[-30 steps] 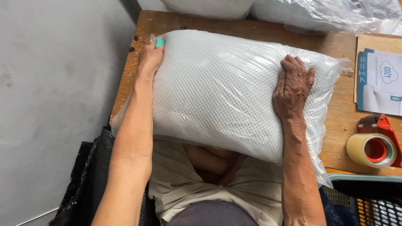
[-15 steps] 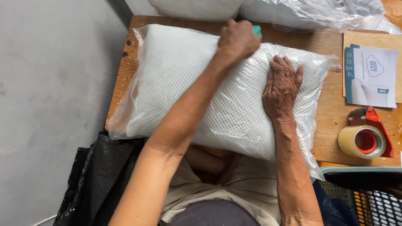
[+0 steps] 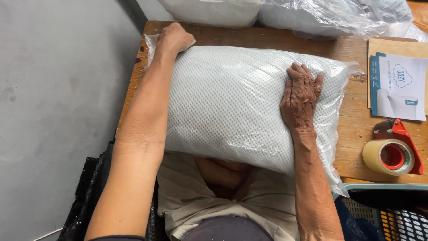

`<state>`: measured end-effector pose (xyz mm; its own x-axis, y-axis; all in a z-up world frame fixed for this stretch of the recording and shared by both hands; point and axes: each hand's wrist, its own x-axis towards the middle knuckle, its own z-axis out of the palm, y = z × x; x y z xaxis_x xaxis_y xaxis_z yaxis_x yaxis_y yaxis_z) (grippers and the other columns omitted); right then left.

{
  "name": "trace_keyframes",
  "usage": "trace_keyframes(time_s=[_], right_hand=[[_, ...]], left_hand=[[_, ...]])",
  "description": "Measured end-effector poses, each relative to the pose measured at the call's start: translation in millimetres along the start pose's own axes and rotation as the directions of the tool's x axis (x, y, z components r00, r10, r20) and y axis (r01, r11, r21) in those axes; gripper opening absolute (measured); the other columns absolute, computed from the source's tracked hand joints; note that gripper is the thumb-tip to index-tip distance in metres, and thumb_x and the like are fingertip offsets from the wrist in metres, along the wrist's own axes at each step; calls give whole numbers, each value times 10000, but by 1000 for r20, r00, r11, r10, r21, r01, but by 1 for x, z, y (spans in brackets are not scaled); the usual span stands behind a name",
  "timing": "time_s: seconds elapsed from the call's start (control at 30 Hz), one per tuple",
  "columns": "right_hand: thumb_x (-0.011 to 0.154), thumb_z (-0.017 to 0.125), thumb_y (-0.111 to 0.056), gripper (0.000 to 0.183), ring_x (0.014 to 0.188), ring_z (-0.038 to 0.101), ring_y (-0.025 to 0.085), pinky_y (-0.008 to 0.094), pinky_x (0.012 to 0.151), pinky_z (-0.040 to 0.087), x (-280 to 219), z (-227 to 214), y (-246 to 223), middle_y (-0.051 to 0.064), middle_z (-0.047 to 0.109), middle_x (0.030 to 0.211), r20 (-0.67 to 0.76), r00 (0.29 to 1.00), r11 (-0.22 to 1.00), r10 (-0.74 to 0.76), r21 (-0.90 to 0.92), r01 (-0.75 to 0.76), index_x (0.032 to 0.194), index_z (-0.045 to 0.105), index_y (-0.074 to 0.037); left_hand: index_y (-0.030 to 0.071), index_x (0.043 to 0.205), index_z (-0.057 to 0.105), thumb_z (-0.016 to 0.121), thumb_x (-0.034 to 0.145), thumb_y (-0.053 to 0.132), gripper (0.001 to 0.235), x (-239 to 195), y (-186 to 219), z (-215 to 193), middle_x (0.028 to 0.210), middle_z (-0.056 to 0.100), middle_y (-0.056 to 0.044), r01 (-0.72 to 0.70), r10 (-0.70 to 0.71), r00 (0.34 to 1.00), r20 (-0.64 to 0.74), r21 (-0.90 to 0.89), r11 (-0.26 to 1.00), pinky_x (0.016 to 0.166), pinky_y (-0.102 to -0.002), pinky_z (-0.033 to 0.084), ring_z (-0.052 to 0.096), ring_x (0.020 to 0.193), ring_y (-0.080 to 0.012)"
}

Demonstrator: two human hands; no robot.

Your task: Cleaning a plastic-wrapped pillow using a brush and a lint roller before placing it near a carrying bag.

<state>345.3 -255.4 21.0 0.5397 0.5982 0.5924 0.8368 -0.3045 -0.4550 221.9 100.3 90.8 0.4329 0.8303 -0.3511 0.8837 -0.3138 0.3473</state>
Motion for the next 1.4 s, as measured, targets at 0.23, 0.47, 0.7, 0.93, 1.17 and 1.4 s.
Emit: trace_keyframes(time_s=[0.23, 0.47, 0.7, 0.93, 1.17, 1.4], right_hand=[[1080, 475, -44, 282, 1428, 492, 349, 564, 1222, 94, 1, 2, 2, 147, 621, 1447, 17, 1000, 1000, 0, -7, 1, 1321, 622, -49], [1081, 476, -22, 271, 1428, 496, 342, 548, 1223, 88, 0, 2, 7, 136, 624, 1442, 1, 1000, 1000, 12, 6, -12, 1308, 622, -47], [1116, 520, -136, 238, 1395, 508, 341, 546, 1188, 128, -3, 12, 21, 119, 614, 1413, -34, 999, 1000, -3, -17, 2, 1324, 633, -111], [1117, 510, -118, 243, 1392, 509, 355, 554, 1183, 133, -1, 9, 21, 128, 618, 1410, -30, 999, 1000, -16, -9, 15, 1325, 634, -98], [1114, 515, -112, 235, 1397, 505, 348, 560, 1179, 133, -1, 9, 24, 122, 618, 1412, -35, 999, 1000, -12, -18, 12, 1318, 631, -106], [1115, 506, -125, 233, 1395, 503, 345, 578, 1174, 132, 0, 6, 22, 114, 627, 1394, -46, 999, 1000, 8, 21, -7, 1306, 639, -108]], left_hand=[[83, 1136, 650, 554, 933, 275, 296, 58, -58, 42, 1332, 498, -179, 135, -180, 954, -240, -190, 972, 937, -538, 486, 487, 1214, -363], [159, 674, 413, 601, 886, 310, 321, 33, -117, 18, 758, 466, 25, 26, -130, 974, -186, -479, 877, 659, -402, 320, 421, 749, -176], [87, 1262, 715, 590, 940, 260, 385, -76, -148, 30, 1268, 677, -236, -91, -28, 988, -155, -708, 700, 910, -469, 554, 618, 1197, -326], [145, 1313, 712, 637, 1002, 304, 356, -141, -233, 76, 1285, 680, -184, -215, 91, 969, -229, -603, 769, 999, -481, 499, 613, 1236, -335], [1, 1436, 569, 548, 1016, 223, 475, -272, -239, 95, 1389, 571, -344, -101, -25, 985, -169, -697, 710, 1088, -609, 427, 506, 1321, -493], [109, 1469, 611, 645, 983, 243, 505, -323, -278, 121, 1074, 662, -255, 33, -197, 972, -130, -753, 657, 837, -492, 529, 586, 922, -329]])
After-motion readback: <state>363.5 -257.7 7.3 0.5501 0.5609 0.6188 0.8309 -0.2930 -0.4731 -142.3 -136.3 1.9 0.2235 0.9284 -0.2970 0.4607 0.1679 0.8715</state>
